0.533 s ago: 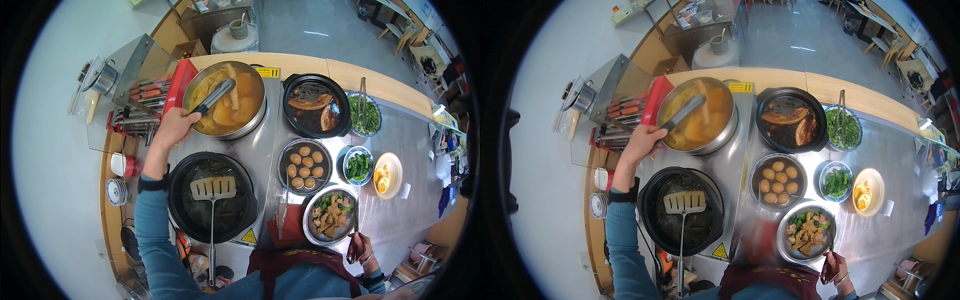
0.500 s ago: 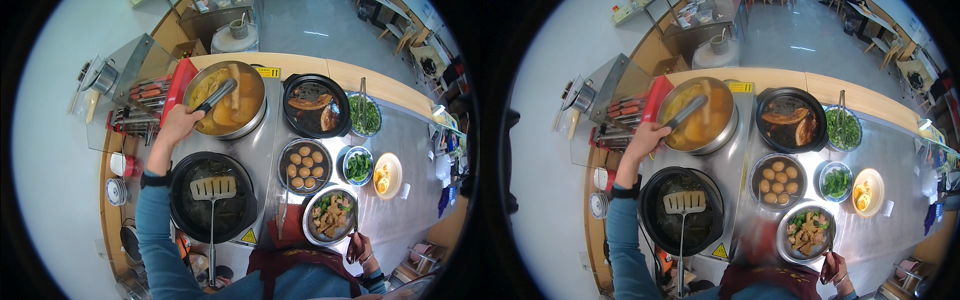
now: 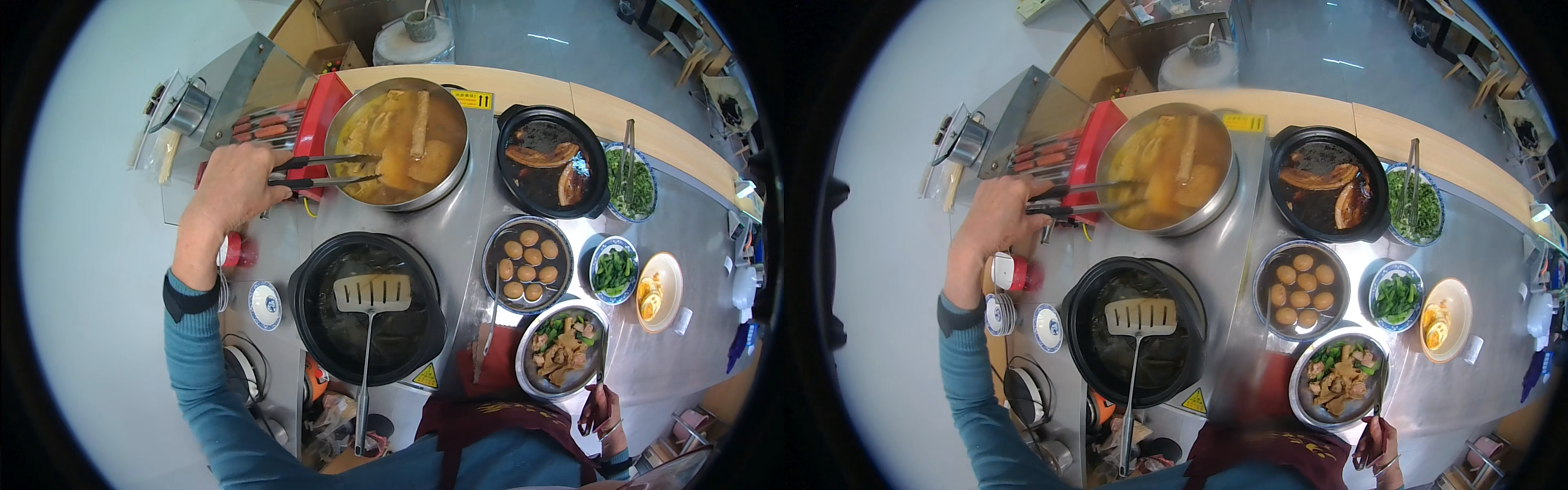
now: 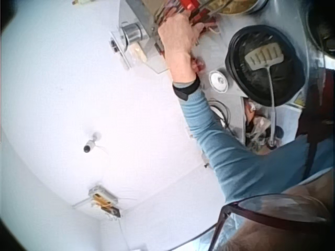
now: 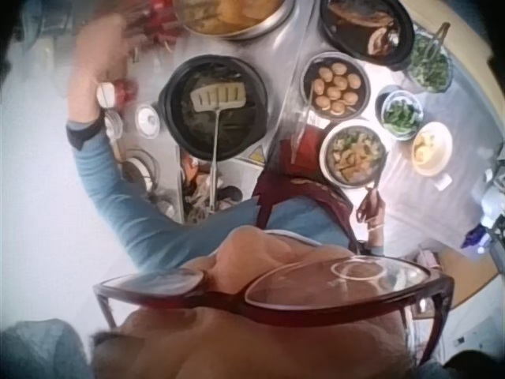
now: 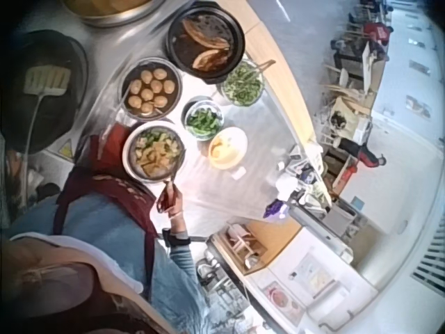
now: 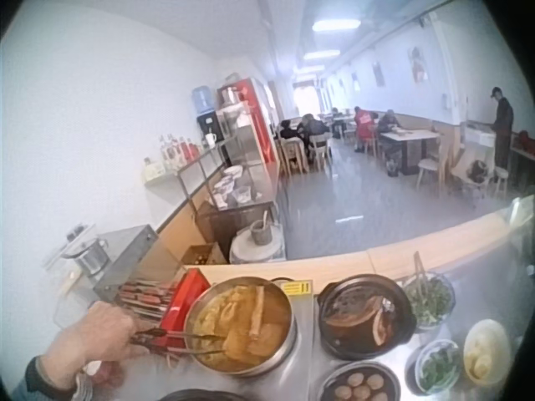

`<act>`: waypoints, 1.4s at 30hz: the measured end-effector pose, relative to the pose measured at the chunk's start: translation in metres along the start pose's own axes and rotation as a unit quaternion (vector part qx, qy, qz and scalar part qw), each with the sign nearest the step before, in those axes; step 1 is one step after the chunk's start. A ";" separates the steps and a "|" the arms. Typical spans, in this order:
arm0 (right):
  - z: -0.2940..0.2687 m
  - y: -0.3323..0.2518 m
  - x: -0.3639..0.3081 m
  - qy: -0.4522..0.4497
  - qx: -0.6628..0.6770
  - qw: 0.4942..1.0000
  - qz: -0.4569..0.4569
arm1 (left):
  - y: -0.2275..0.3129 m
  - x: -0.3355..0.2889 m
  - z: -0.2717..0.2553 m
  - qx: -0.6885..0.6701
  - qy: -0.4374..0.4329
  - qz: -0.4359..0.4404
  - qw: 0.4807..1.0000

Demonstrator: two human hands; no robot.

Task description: The person assembles a ramen bowl by adding cooked greens, sliced tofu, braised pork, and a halved boiled egg from various containers into a metal bowl. They then transfer the contents into a ceramic serving bowl and add broth from a pot.

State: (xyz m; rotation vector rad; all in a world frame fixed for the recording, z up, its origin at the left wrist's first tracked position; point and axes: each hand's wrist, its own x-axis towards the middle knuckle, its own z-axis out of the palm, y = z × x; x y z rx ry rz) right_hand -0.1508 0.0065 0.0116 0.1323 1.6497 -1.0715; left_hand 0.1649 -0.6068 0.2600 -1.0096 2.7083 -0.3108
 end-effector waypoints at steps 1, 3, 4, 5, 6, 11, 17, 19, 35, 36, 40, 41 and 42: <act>0.001 -0.001 0.001 0.003 0.008 1.000 0.006 | -0.001 0.006 -0.003 0.014 0.002 0.031 0.999; 0.002 -0.002 0.003 -0.002 -0.006 1.000 0.008 | 0.001 0.021 -0.005 0.038 -0.008 0.089 0.995; 0.003 -0.003 0.004 -0.002 0.001 1.000 0.012 | 0.003 0.030 -0.002 0.049 -0.021 0.114 0.992; 0.003 -0.004 0.005 -0.002 0.008 1.000 0.015 | 0.005 0.039 0.001 0.061 -0.033 0.138 0.988; 0.003 -0.005 0.005 -0.002 0.010 1.000 0.012 | 0.010 0.049 0.007 0.055 -0.110 0.098 0.988; 0.003 -0.011 0.001 0.026 -0.004 1.000 0.004 | 0.027 0.069 0.037 0.130 -0.104 0.100 0.981; 0.006 -0.019 0.001 0.020 -0.023 1.000 0.004 | 0.018 0.045 0.040 0.076 0.001 0.124 0.989; 0.007 -0.021 0.000 0.020 -0.023 1.000 0.000 | 0.012 0.032 0.036 0.067 0.020 0.113 0.991; 0.001 -0.011 -0.001 -0.013 -0.014 1.000 -0.024 | 0.021 0.029 0.032 -0.184 -0.039 -0.107 0.976; 0.002 -0.012 -0.002 -0.027 -0.026 0.999 -0.039 | 0.027 0.040 0.044 -0.191 -0.030 -0.116 0.974; 0.001 -0.017 -0.012 -0.005 -0.094 0.995 0.018 | 0.046 0.082 0.091 -0.201 -0.056 -0.113 0.971; 0.000 -0.016 -0.018 -0.001 -0.110 0.994 -0.006 | 0.047 0.084 0.098 -0.268 -0.069 -0.082 0.957; -0.003 -0.014 -0.023 -0.008 -0.096 0.995 0.006 | 0.050 0.081 0.104 -0.287 -0.038 -0.063 0.955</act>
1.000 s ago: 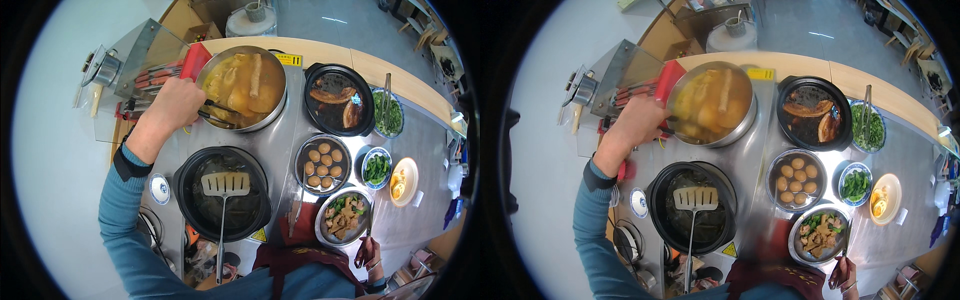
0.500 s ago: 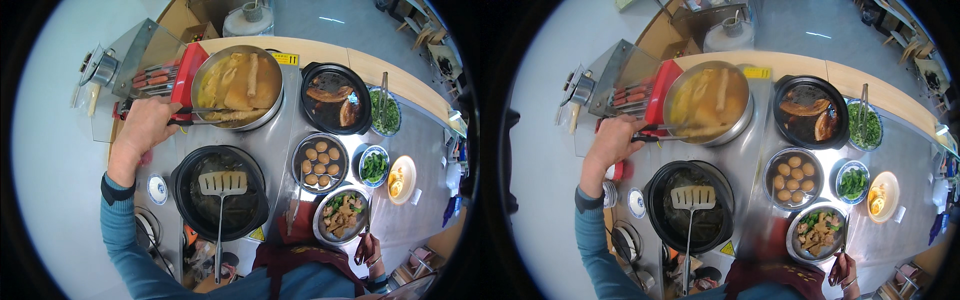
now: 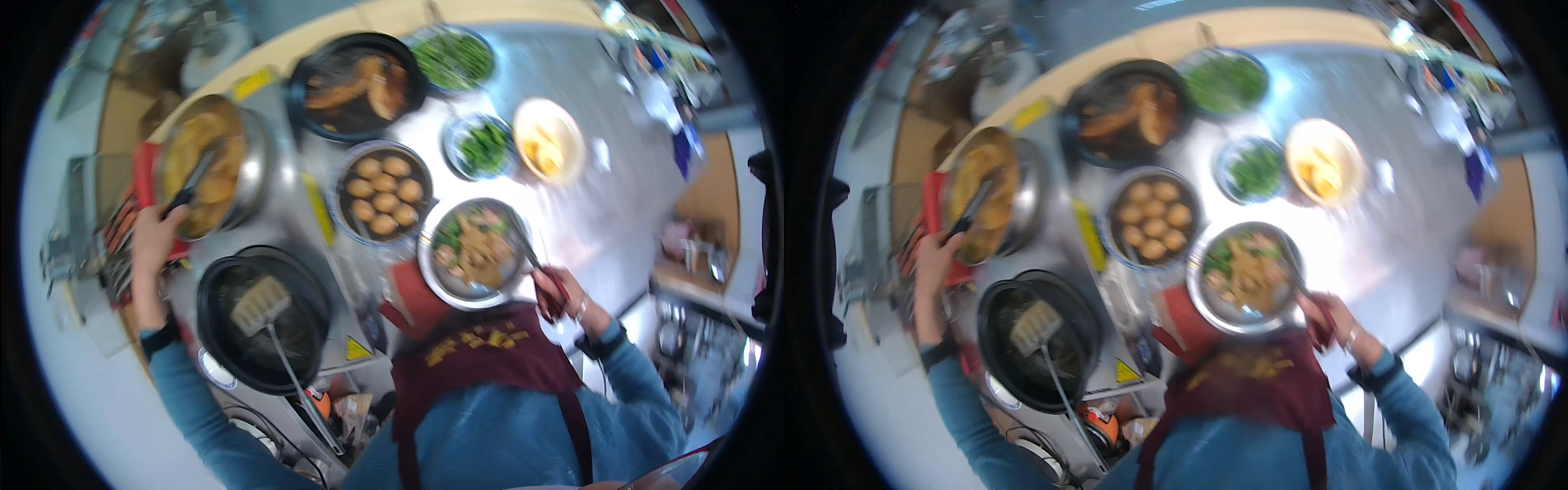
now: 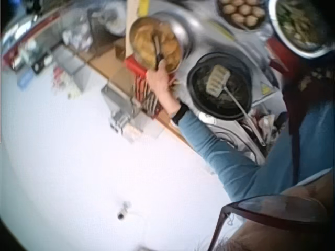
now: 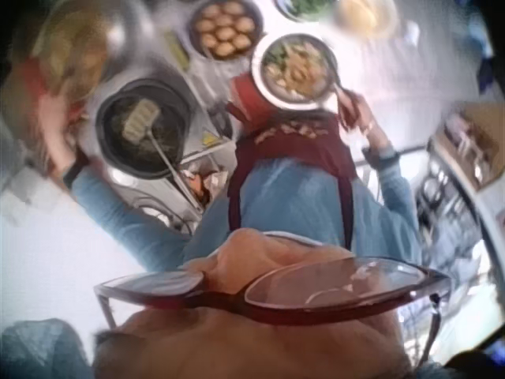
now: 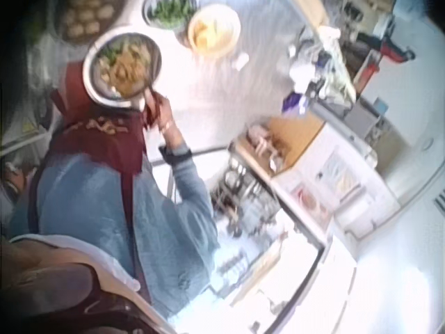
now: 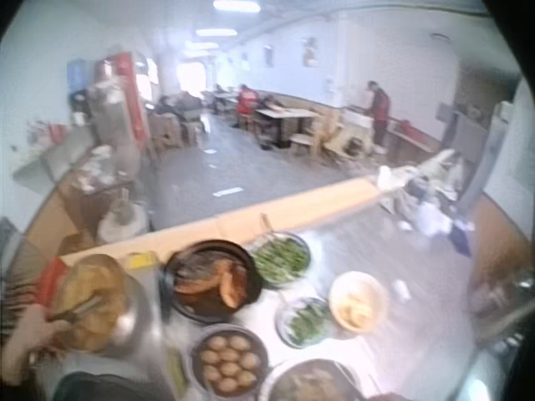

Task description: The person assembles a ramen bowl by adding cooked greens, sliced tofu, braised pork, and a halved boiled egg from various containers into a metal bowl. They then transfer the contents into a ceramic serving bowl and add broth from a pot.

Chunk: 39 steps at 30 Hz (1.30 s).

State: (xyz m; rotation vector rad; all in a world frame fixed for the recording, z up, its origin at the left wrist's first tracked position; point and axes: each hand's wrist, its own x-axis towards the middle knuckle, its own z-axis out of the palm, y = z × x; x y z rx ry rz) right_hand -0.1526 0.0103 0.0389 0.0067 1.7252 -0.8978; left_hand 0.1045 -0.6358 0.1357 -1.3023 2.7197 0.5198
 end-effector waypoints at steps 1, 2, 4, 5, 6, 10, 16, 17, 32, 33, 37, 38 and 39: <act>0.002 0.002 0.002 0.000 0.048 0.999 -0.008 | -0.004 -0.007 -0.001 0.021 0.007 -0.003 1.000; -0.001 0.005 -0.001 -0.005 0.031 0.999 -0.020 | -0.006 -0.011 -0.002 0.020 0.004 -0.007 1.000; -0.005 0.012 -0.002 -0.005 0.034 0.999 -0.025 | -0.011 -0.025 -0.005 -0.017 -0.008 -0.025 1.000; -0.007 0.018 -0.004 -0.011 0.056 0.998 -0.036 | -0.010 -0.033 -0.006 -0.052 -0.021 -0.036 0.998; -0.009 0.023 -0.004 -0.016 0.039 0.999 -0.033 | -0.008 -0.045 -0.006 -0.070 -0.005 -0.025 0.997; -0.014 0.043 0.003 -0.019 -0.061 0.998 -0.006 | 0.025 -0.105 -0.014 0.040 0.081 -0.082 0.993; -0.005 0.050 0.036 -0.031 -0.089 0.995 0.010 | 0.135 -0.236 0.027 -0.109 0.075 -0.098 0.986; -0.004 0.049 0.037 -0.044 -0.088 0.995 0.013 | 0.155 -0.253 0.047 -0.104 0.069 -0.079 0.989; -0.056 0.095 0.024 -0.136 -0.028 0.987 -0.082 | 0.285 -0.349 0.282 -0.145 -0.040 -0.064 0.987; -0.055 0.099 0.027 -0.124 -0.008 0.990 -0.073 | 0.285 -0.357 0.277 -0.172 -0.019 -0.046 0.984; -0.055 0.093 0.036 -0.064 -0.141 0.974 -0.168 | 0.284 -0.371 0.258 -0.135 -0.026 -0.127 0.982; -0.054 0.089 0.036 -0.075 -0.127 0.973 -0.175 | 0.281 -0.377 0.252 -0.160 -0.003 -0.124 0.979; -0.053 0.082 0.033 -0.076 -0.117 0.976 -0.170 | 0.274 -0.383 0.244 -0.189 0.050 -0.127 0.972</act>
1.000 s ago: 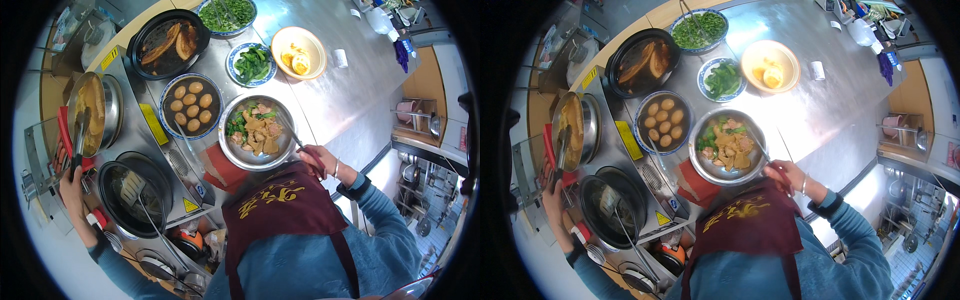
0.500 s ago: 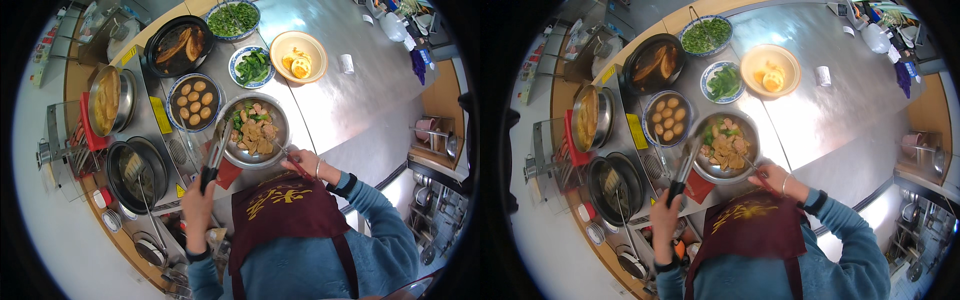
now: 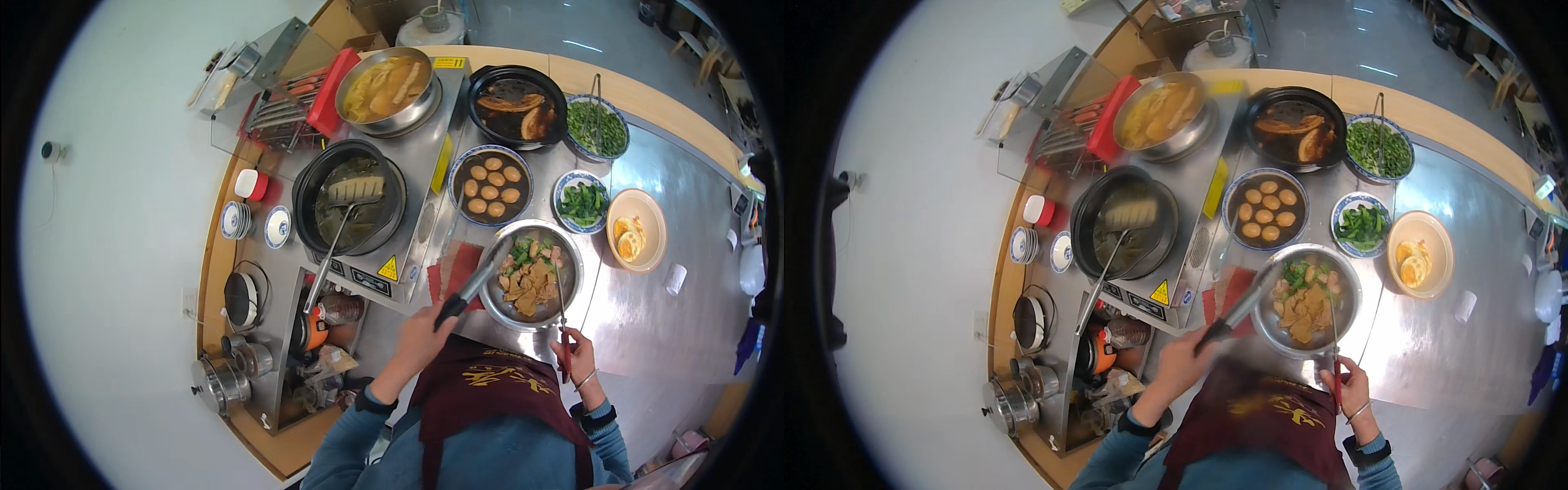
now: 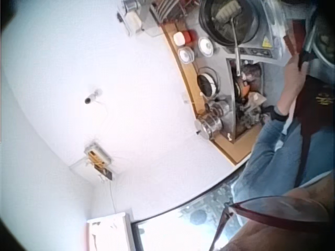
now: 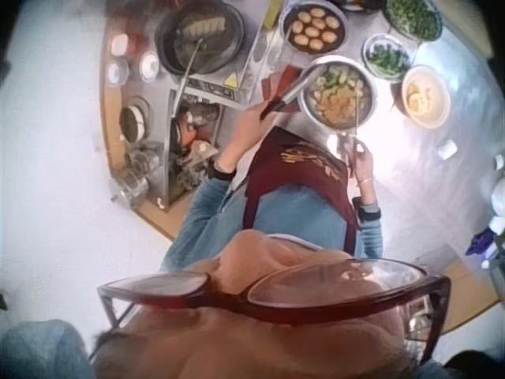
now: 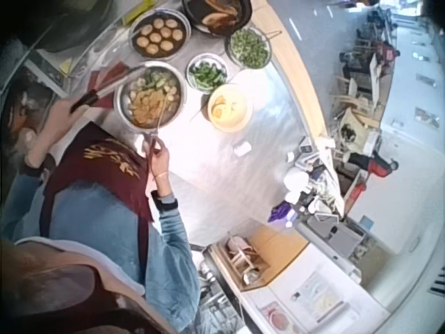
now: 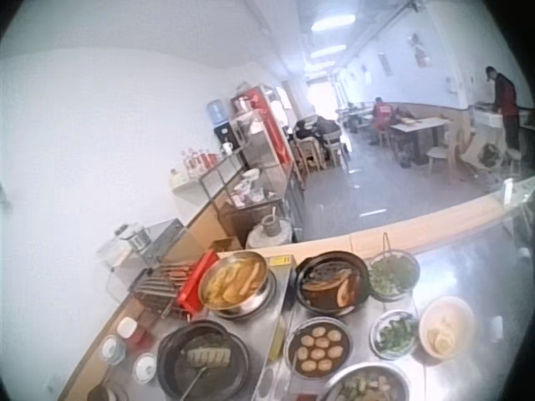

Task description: The person assembles a ramen bowl by adding cooked greens, sliced tofu, braised pork, and a halved boiled egg from various containers into a metal bowl. They then transfer the contents into a ceramic serving bowl and add broth from a pot.

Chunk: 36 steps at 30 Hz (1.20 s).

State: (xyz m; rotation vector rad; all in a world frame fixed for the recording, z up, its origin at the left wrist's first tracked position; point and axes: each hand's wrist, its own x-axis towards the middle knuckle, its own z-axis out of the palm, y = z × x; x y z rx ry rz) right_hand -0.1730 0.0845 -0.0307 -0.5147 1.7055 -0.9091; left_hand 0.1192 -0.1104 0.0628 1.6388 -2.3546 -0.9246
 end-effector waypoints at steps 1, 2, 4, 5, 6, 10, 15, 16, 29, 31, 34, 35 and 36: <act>0.001 -0.008 0.000 0.007 -0.013 1.000 -0.013 | -0.004 -0.006 -0.011 -0.034 0.050 0.013 0.998; 0.004 -0.016 -0.001 -0.001 0.012 0.999 -0.034 | -0.009 -0.010 -0.023 -0.069 0.098 0.026 0.992; 0.014 -0.035 0.002 -0.010 0.045 0.997 -0.055 | -0.022 -0.021 -0.053 -0.159 0.094 -0.120 0.975; 0.023 -0.045 0.002 -0.008 0.052 0.996 -0.076 | -0.029 -0.018 -0.067 -0.169 0.161 -0.114 0.966; 0.033 -0.054 0.004 0.005 0.031 0.997 -0.070 | -0.038 -0.018 -0.083 -0.139 0.209 -0.069 0.966; 0.061 -0.084 0.014 -0.003 0.030 0.999 -0.032 | -0.065 -0.003 -0.128 -0.220 0.234 -0.095 0.942; 0.071 -0.098 0.016 -0.004 0.153 0.988 0.026 | -0.072 0.010 -0.108 -0.225 0.131 -0.125 0.957; 0.071 -0.096 0.015 0.007 0.167 0.985 0.043 | -0.068 0.015 -0.094 -0.168 0.099 -0.119 0.974; 0.067 -0.029 -0.043 0.144 0.243 0.951 0.125 | -0.016 0.080 -0.028 -0.152 -0.125 0.062 0.979; 0.064 -0.023 -0.046 0.163 0.268 0.944 0.105 | 0.003 0.090 -0.017 -0.160 -0.168 0.067 0.970; 0.050 -0.016 -0.052 0.173 0.294 0.936 0.091 | 0.044 0.118 0.009 -0.134 -0.213 0.128 0.959; 0.045 -0.013 -0.054 0.173 0.304 0.933 0.081 | 0.061 0.132 0.020 -0.110 -0.215 0.187 0.952; 0.039 -0.011 -0.056 0.173 0.314 0.931 0.074 | 0.081 0.145 0.033 -0.081 -0.196 0.213 0.954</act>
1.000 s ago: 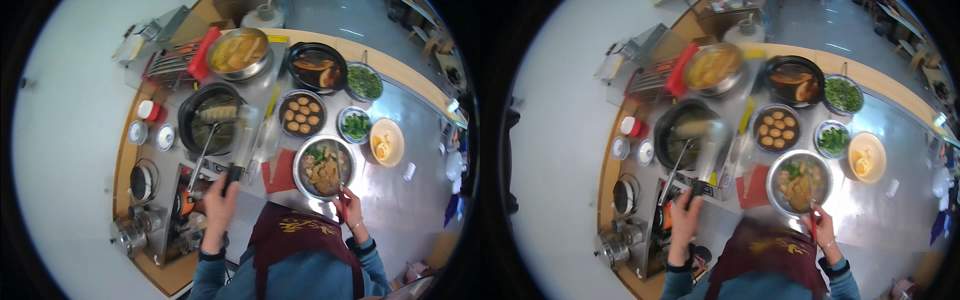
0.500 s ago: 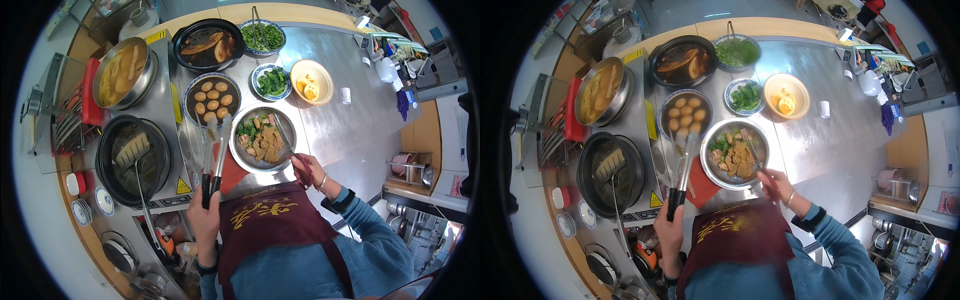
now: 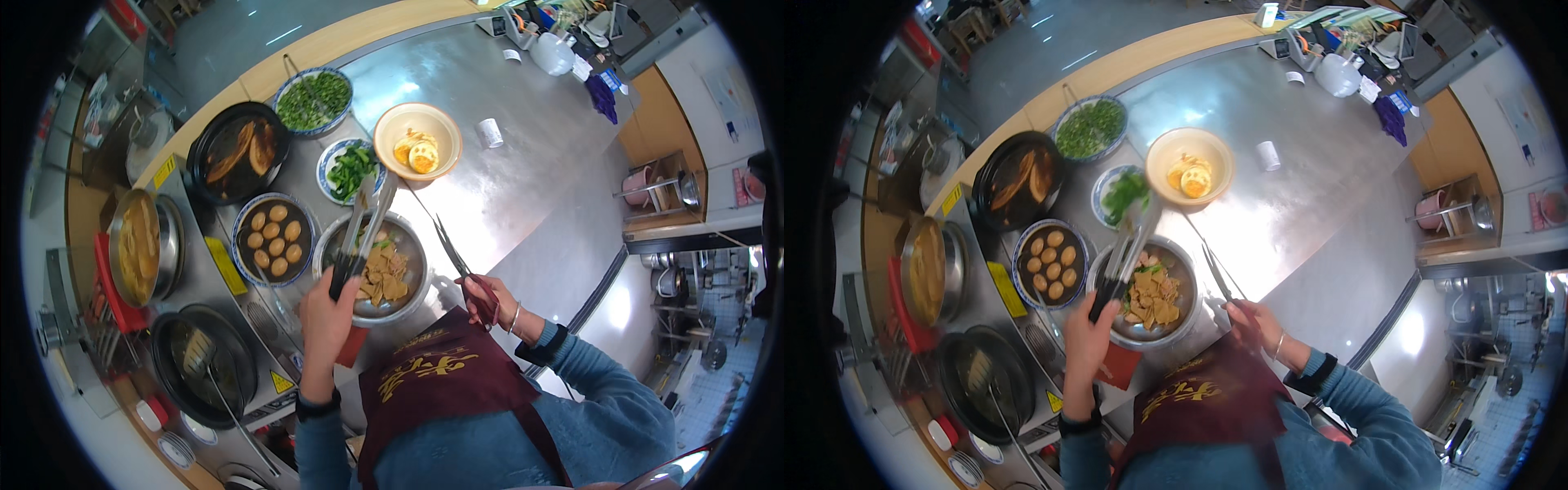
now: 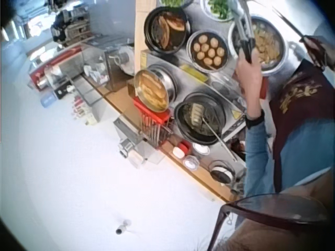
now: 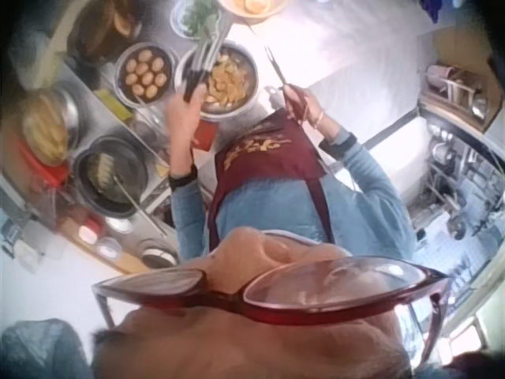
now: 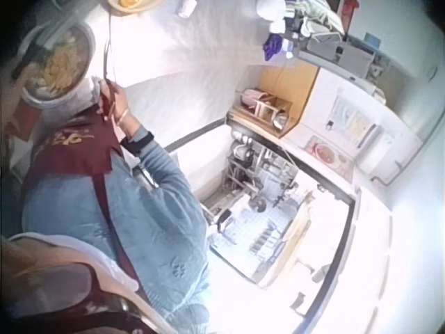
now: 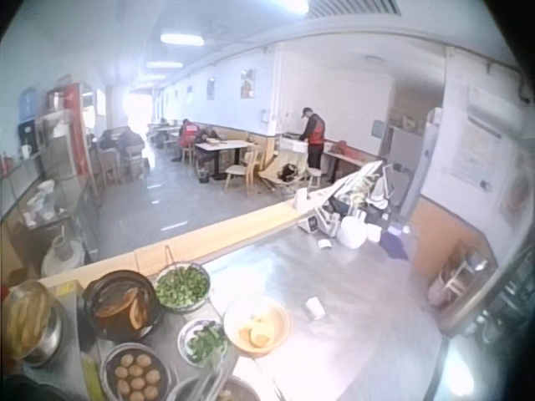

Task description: The person assembles a ramen bowl by adding cooked greens, sliced tofu, braised pork, and a halved boiled egg from various containers into a metal bowl. They then transfer the contents into a ceramic serving bowl and add broth from a pot.

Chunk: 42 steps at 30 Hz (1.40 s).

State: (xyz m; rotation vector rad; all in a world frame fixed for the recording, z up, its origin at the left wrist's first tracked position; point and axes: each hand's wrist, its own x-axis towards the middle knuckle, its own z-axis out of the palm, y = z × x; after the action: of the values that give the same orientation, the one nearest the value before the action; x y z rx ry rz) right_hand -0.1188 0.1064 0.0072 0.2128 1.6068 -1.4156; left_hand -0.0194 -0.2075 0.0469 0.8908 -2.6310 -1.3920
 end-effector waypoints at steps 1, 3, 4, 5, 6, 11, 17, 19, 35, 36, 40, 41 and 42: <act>-0.006 -0.001 0.001 0.000 0.006 1.000 -0.006 | 0.008 0.024 0.004 -0.031 -0.034 0.016 0.999; -0.019 -0.002 0.000 0.003 0.019 1.000 -0.010 | 0.025 0.081 0.018 0.036 -0.073 0.020 0.996; -0.027 -0.001 0.003 0.001 0.034 0.999 -0.014 | 0.031 0.109 0.027 0.050 -0.095 0.018 0.994; -0.032 0.000 0.001 -0.001 0.049 0.999 -0.018 | 0.038 0.130 0.031 0.071 -0.105 0.029 0.992; -0.038 0.001 0.001 -0.002 0.064 0.998 -0.021 | 0.042 0.149 0.036 0.093 -0.116 0.035 0.988; -0.068 0.010 0.001 0.023 0.134 0.991 -0.012 | 0.051 0.186 0.055 0.138 -0.144 0.036 0.979; -0.089 0.003 0.010 0.028 0.147 0.989 -0.003 | 0.064 0.185 0.038 0.139 -0.141 0.007 0.980; -0.097 -0.003 0.017 0.022 0.150 0.988 -0.007 | 0.070 0.188 0.027 0.159 -0.148 -0.002 0.976; -0.120 -0.015 0.024 0.021 0.135 0.991 0.000 | 0.089 0.306 -0.001 0.150 -0.327 0.034 0.932; -0.120 -0.014 0.024 0.022 0.138 0.990 -0.001 | 0.092 0.304 -0.005 0.142 -0.328 0.024 0.934; -0.117 -0.010 0.025 0.028 0.160 0.987 0.005 | 0.099 0.287 -0.023 0.107 -0.338 -0.019 0.935; -0.115 -0.010 0.026 0.034 0.167 0.985 0.012 | 0.098 0.284 -0.023 0.100 -0.338 -0.028 0.935; -0.114 -0.011 0.027 0.029 0.169 0.985 0.009 | 0.096 0.282 -0.022 0.086 -0.340 -0.031 0.936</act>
State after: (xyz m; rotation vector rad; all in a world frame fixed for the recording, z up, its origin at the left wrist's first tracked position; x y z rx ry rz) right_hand -0.2000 0.1874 -0.0189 0.4697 1.3982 -1.6749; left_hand -0.2938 -0.3234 0.0695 0.5709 -3.2859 -1.7647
